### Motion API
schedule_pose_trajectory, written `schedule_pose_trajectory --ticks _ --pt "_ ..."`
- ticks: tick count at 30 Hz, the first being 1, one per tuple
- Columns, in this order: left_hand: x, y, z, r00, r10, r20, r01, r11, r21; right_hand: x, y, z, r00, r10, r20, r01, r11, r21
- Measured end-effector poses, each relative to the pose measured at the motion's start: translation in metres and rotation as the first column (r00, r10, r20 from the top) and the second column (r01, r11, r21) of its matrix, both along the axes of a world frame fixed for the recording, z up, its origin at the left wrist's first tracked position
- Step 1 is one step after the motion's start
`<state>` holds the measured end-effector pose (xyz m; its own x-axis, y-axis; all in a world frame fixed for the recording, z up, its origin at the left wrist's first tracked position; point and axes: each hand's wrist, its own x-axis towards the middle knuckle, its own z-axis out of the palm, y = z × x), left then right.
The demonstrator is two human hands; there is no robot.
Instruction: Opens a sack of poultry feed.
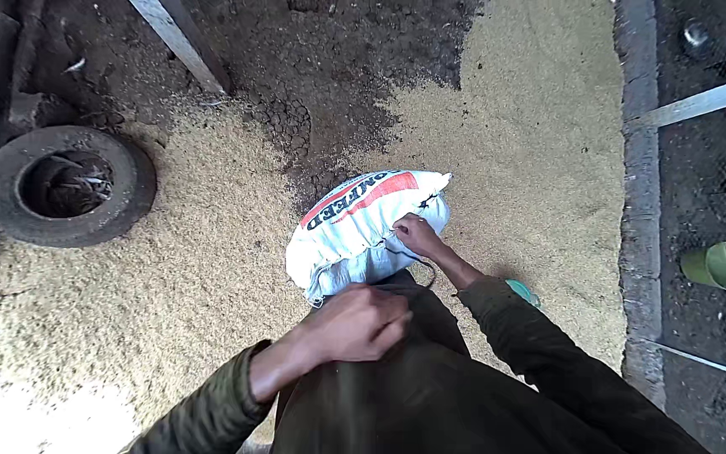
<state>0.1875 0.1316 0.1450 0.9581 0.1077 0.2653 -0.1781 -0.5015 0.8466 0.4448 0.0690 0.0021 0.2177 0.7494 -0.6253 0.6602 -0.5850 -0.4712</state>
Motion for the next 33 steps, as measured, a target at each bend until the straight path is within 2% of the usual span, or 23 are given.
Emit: schedule_pose_trajectory --ticks 4,7,9,11,12,13,15,17,20,25,28,33 --pt "-0.059 0.031 -0.012 0.976 0.116 -0.182 -0.125 0.991 -0.036 -0.005 -0.001 -0.026 0.995 0.086 0.052 -0.083 0.994 -0.068" --pt "-0.104 0.051 -0.016 0.892 0.206 -0.402 -0.216 0.976 0.02 -0.012 0.01 -0.023 0.986 0.124 0.114 -0.105 0.982 -0.159" --pt "-0.127 0.058 -0.015 0.742 0.205 -0.638 -0.216 0.974 0.062 -0.016 0.013 -0.021 0.984 0.122 0.131 -0.095 0.976 -0.195" --pt "-0.136 0.063 -0.013 0.485 0.123 -0.866 -0.183 0.982 0.037 -0.016 0.014 -0.022 0.983 0.127 0.131 -0.097 0.972 -0.212" --pt "-0.136 0.062 -0.017 0.381 0.105 -0.919 -0.188 0.982 0.034 -0.015 0.014 -0.023 0.981 0.145 0.127 -0.114 0.968 -0.223" --pt "-0.136 0.06 -0.02 0.31 0.106 -0.945 -0.208 0.977 0.042 -0.012 0.013 -0.024 0.979 0.166 0.117 -0.135 0.964 -0.23" --pt "-0.131 0.056 -0.026 0.254 0.146 -0.956 -0.28 0.957 0.072 -0.004 0.01 -0.021 0.98 0.188 0.07 -0.169 0.962 -0.212" --pt "-0.116 0.05 -0.029 0.304 0.252 -0.919 -0.378 0.917 0.127 0.009 0.005 -0.015 0.988 0.149 -0.028 -0.152 0.98 -0.126" --pt "-0.064 0.04 -0.036 0.457 0.373 -0.807 -0.509 0.854 0.106 0.036 -0.002 0.0 0.982 0.123 -0.144 -0.119 0.992 0.036" --pt "0.056 0.009 -0.096 0.645 0.426 -0.634 -0.551 0.834 -0.001 0.052 -0.009 0.0 0.966 0.19 -0.176 -0.179 0.981 0.076" --pt "0.104 -0.003 -0.134 0.664 0.417 -0.621 -0.515 0.857 0.026 0.059 -0.011 0.003 0.97 0.189 -0.155 -0.18 0.981 0.069" --pt "0.127 -0.016 -0.163 0.627 0.472 -0.62 -0.542 0.836 0.089 0.084 -0.014 0.031 0.962 0.187 -0.199 -0.154 0.973 0.17"
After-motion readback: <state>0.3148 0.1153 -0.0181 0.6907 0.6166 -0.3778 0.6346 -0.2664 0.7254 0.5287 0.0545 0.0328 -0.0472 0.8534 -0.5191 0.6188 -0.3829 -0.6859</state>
